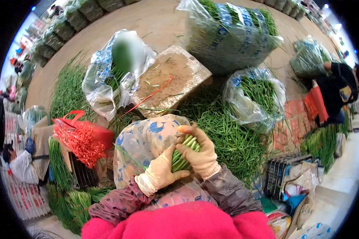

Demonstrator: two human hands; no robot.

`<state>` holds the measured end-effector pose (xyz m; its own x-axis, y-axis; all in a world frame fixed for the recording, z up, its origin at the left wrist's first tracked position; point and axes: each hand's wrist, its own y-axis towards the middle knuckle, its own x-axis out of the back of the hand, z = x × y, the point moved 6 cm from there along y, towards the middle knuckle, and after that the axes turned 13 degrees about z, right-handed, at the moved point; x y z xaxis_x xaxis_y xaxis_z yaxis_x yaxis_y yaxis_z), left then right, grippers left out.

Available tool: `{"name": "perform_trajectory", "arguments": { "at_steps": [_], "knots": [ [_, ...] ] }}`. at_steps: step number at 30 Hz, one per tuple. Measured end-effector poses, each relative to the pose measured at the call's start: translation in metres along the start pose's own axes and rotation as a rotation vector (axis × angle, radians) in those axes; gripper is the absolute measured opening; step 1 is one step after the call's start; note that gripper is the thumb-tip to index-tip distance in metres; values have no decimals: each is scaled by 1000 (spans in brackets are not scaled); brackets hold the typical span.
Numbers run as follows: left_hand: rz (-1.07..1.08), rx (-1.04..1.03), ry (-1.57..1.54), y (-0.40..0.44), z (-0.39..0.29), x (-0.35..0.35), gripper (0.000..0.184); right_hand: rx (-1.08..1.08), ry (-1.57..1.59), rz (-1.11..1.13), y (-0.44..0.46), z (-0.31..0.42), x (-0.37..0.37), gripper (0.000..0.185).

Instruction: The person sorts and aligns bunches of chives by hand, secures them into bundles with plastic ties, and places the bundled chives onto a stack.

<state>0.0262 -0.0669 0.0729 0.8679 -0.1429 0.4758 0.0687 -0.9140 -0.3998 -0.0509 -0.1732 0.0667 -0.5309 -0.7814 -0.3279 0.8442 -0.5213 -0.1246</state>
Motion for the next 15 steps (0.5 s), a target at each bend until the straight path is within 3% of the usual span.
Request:
{"name": "perform_trajectory", "arguments": {
  "at_steps": [2, 6, 8, 9, 11, 12, 13, 14, 15],
  "knots": [
    [25, -7, -86, -3, 4, 2, 107, 101, 141, -7, 9, 12, 7, 50],
    [9, 94, -137, -16, 27, 23, 112, 432, -33, -106, 34, 115, 50, 46],
    [-204, -15, 99, -26, 47, 37, 113, 697, -219, -88, 32, 186, 75, 48],
    [-232, 7, 126, -33, 55, 42, 113, 863, -129, 31, 28, 221, 74, 45],
    [-279, 23, 146, -42, 72, 49, 116, 948, -171, 13, 22, 271, 75, 40],
    [-293, -11, 146, -42, 83, 49, 118, 864, -294, -140, 23, 286, 81, 37],
    [-259, 17, 135, -44, 84, 50, 119, 874, -401, -111, 54, 296, 109, 38],
    [-233, 42, 134, -45, 83, 56, 120, 860, -852, -281, 62, 304, 101, 36],
    [-202, 43, 166, -45, 80, 60, 120, 898, -701, -178, 72, 307, 104, 36]
  ]
}}
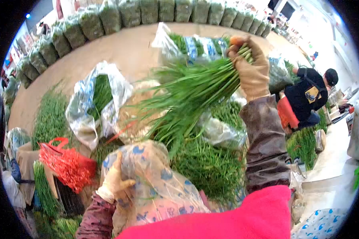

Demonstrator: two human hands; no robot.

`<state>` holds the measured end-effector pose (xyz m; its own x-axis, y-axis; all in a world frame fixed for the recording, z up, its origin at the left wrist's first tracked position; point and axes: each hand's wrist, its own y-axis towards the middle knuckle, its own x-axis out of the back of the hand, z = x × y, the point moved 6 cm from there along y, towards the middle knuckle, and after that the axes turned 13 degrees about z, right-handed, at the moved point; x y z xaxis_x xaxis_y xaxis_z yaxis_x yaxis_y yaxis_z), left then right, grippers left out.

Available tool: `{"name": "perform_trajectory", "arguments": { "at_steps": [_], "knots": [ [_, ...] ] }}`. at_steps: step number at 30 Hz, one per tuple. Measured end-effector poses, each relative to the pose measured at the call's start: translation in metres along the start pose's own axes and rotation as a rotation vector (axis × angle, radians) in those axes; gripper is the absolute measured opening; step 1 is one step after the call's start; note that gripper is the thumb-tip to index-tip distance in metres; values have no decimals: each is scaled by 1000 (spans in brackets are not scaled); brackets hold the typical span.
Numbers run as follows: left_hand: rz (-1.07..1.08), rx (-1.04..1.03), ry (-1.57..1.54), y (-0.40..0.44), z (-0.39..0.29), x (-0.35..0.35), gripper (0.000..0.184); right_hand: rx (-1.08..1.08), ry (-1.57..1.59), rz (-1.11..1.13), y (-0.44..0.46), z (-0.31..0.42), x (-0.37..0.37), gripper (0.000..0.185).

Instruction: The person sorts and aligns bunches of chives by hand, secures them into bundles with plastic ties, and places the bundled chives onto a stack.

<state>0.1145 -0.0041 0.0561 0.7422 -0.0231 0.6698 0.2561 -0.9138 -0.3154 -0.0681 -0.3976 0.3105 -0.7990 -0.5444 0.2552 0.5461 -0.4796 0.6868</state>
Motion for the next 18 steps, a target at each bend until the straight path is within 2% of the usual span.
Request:
{"name": "perform_trajectory", "arguments": {
  "at_steps": [1, 2, 4, 5, 6, 7, 9, 11, 13, 14, 15, 17, 18],
  "knots": [
    [29, 6, 29, 1, -2, 5, 120, 33, 180, 26, 10, -7, -1, 36],
    [50, 4, 141, 2, -6, 14, 118, 57, 184, 22, 22, 4, -4, 36],
    [76, -33, 151, 2, -11, 35, 117, 35, 89, 363, 37, 36, -35, 39],
    [107, -70, 148, 4, -17, 48, 115, -18, 162, 444, 43, 42, -48, 39],
    [141, -118, 3, 8, -25, 64, 118, -25, 174, 525, 44, 50, -63, 40],
    [126, -301, -153, 12, -32, 78, 120, -30, 186, 610, 44, 58, -78, 42],
    [197, -321, -572, 10, -79, 111, 123, -199, 379, 766, 29, 68, -117, 42],
    [136, -641, -875, 22, -108, 124, 126, -345, 520, 774, 2, 68, -155, 42],
    [187, -847, -1050, 45, -119, 113, 120, -505, 842, 817, -32, 56, -193, 46],
    [185, -830, -1124, 47, -132, 102, 118, -607, 986, 747, -53, 48, -210, 48],
    [183, -811, -1201, 47, -139, 93, 115, -637, 1045, 785, -68, 43, -224, 49],
    [218, -589, -1346, 55, -94, 45, 101, -652, 1157, 813, -93, 36, -246, 50],
    [294, -513, -1541, 47, -97, 34, 90, -695, 1162, 851, -103, 30, -252, 57]
  ]
}}
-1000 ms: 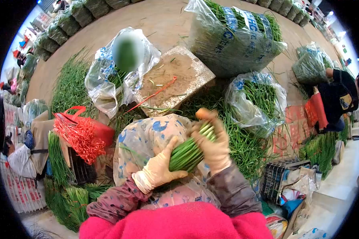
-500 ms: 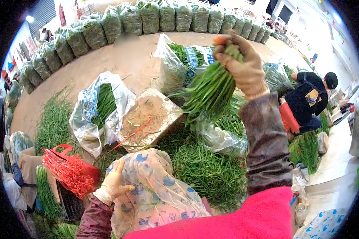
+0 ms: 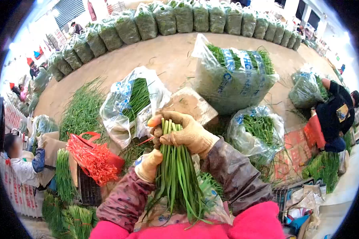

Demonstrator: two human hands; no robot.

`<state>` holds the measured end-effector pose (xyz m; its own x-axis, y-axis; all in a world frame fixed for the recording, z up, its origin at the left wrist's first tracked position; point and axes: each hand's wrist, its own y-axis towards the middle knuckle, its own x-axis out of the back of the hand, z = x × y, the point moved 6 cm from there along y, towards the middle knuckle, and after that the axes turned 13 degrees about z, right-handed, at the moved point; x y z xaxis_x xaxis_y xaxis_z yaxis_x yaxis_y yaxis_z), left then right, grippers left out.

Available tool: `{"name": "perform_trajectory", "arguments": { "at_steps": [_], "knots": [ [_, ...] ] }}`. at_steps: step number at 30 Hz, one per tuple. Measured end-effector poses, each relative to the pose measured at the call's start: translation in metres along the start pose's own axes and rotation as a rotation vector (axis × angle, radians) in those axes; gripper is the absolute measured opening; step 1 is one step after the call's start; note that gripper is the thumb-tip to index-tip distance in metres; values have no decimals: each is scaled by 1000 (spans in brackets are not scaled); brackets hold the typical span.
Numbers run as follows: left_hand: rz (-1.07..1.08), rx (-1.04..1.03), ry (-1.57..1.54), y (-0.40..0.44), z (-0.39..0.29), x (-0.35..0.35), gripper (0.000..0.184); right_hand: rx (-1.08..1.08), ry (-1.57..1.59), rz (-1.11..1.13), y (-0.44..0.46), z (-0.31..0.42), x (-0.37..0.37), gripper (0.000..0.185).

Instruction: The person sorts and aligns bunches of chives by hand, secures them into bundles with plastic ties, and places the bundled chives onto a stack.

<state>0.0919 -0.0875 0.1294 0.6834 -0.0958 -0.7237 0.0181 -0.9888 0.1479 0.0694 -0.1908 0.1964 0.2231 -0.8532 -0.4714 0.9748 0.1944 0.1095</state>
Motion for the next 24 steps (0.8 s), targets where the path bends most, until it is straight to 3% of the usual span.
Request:
{"name": "perform_trajectory", "arguments": {
  "at_steps": [1, 3, 4, 5, 7, 9, 10, 11, 12, 13, 15, 17, 18, 19, 21, 22, 23, 24],
  "knots": [
    [-28, 55, -69, -6, 5, -5, 79, -4, 18, -3, 0, -9, 0, 57],
    [-70, 58, -86, -6, 16, -1, 74, 53, -84, -56, 1, -11, 1, 63],
    [-107, 68, -61, -9, 18, 0, 73, 85, -413, -11, 2, -7, 5, 67],
    [-136, 82, -34, -10, 16, -3, 72, 56, -691, -25, 2, 6, 0, 59],
    [-20, 128, -113, -9, 27, 8, 89, 38, -892, 75, 0, 8, 2, 46],
    [-17, 67, -266, -13, 34, 25, 81, 109, -1029, 89, 0, 6, 4, 37],
    [-14, 122, -67, -16, 30, 21, 95, 51, -1142, 91, 1, 3, 2, 36],
    [-65, 115, 15, -15, 23, 18, 86, -10, -1251, 91, 3, -2, 1, 35],
    [-90, 161, 22, -18, 29, 23, 80, 123, -1386, 66, 6, 5, -8, 32],
    [-116, 208, 29, -20, 34, 28, 74, 95, -1545, 53, 6, 6, -15, 42],
    [-331, 74, 39, -3, 8, -9, 62, 255, -1677, -163, 7, 11, -23, 52],
    [-364, 19, 63, -2, 15, 8, 65, 346, -1603, -311, 6, 10, -13, 59],
    [-339, 42, 76, 1, 13, 3, 65, 378, -1429, -366, 3, 11, -5, 57],
    [-378, -42, 123, 1, 1, -2, 67, 368, -1061, -405, 3, -2, 10, 59],
    [-430, -155, 221, -2, -21, -4, 73, 25, -442, -348, -5, -30, 15, 58],
    [-437, -284, 251, -2, -39, -6, 72, 380, -749, -275, -8, -51, 16, 56],
    [-440, -202, 273, -15, -54, 14, 76, 178, -714, -150, -27, -53, 0, 54],
    [-389, -344, 310, -13, -82, 6, 71, -134, -843, 40, -38, -87, 6, 52]
  ]
}}
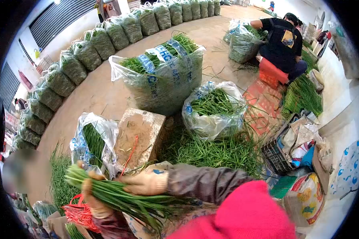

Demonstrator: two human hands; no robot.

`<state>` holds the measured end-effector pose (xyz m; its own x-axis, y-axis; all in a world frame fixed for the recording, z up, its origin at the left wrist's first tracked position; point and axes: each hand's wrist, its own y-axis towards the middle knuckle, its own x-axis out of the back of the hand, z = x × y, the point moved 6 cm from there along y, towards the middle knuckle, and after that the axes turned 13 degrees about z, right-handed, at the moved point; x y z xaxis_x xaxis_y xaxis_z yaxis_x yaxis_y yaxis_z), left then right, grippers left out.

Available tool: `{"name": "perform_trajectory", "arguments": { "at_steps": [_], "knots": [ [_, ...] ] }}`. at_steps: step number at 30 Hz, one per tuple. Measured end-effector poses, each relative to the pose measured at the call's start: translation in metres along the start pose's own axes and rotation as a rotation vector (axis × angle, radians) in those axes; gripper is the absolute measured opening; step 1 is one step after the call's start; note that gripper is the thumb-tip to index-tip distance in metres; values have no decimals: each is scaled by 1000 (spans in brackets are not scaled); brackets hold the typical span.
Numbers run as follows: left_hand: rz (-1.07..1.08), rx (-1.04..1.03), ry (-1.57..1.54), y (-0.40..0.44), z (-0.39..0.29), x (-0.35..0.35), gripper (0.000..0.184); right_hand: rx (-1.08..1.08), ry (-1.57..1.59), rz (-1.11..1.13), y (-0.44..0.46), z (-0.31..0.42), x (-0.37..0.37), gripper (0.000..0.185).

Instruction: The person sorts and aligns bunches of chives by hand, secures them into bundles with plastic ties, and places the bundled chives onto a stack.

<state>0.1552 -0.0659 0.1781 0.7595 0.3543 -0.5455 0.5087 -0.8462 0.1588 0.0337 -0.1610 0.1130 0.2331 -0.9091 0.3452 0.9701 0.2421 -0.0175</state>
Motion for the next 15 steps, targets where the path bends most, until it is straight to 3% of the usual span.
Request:
{"name": "perform_trajectory", "arguments": {
  "at_steps": [1, 2, 3, 4, 5, 6, 7, 8, 9, 10, 11, 12, 15],
  "knots": [
    [-22, -103, -50, 6, -17, 22, 66, -151, -102, 54, -24, -6, -15, 50],
    [-35, -164, -61, 8, -38, 19, 64, -201, 122, 218, -36, -15, -26, 49],
    [-54, -226, -13, 7, -57, 15, 64, -246, 76, 282, -59, -22, -23, 50],
    [-21, -293, 107, 10, -76, 30, 63, -497, 39, 425, -83, -45, -19, 53],
    [-128, -309, 189, 10, -92, 33, 64, -573, 148, 547, -99, -57, -7, 57],
    [-188, -341, 286, 12, -109, 34, 67, -736, -229, 325, -120, -65, 26, 64],
    [-153, -472, 393, 17, -122, 39, 68, -1075, -409, 283, -133, -82, 56, 73],
    [-82, -522, 490, 22, -131, 35, 67, -1165, -541, 87, -133, -69, 84, 76],
    [-151, -543, 629, 22, -138, 21, 69, -789, -665, -213, -129, -58, 105, 81],
    [-76, -600, 700, 30, -139, 14, 70, -576, -477, -362, -113, -22, 119, 81],
    [-57, -588, 712, 36, -135, 3, 71, -493, -381, -424, -93, 3, 128, 85],
    [-21, -593, 729, 43, -129, -4, 71, -272, -302, -451, -71, 44, 131, 90],
    [75, -604, 743, 59, -104, -36, 66, 273, -448, -535, -18, 98, 124, 101]
  ]
}}
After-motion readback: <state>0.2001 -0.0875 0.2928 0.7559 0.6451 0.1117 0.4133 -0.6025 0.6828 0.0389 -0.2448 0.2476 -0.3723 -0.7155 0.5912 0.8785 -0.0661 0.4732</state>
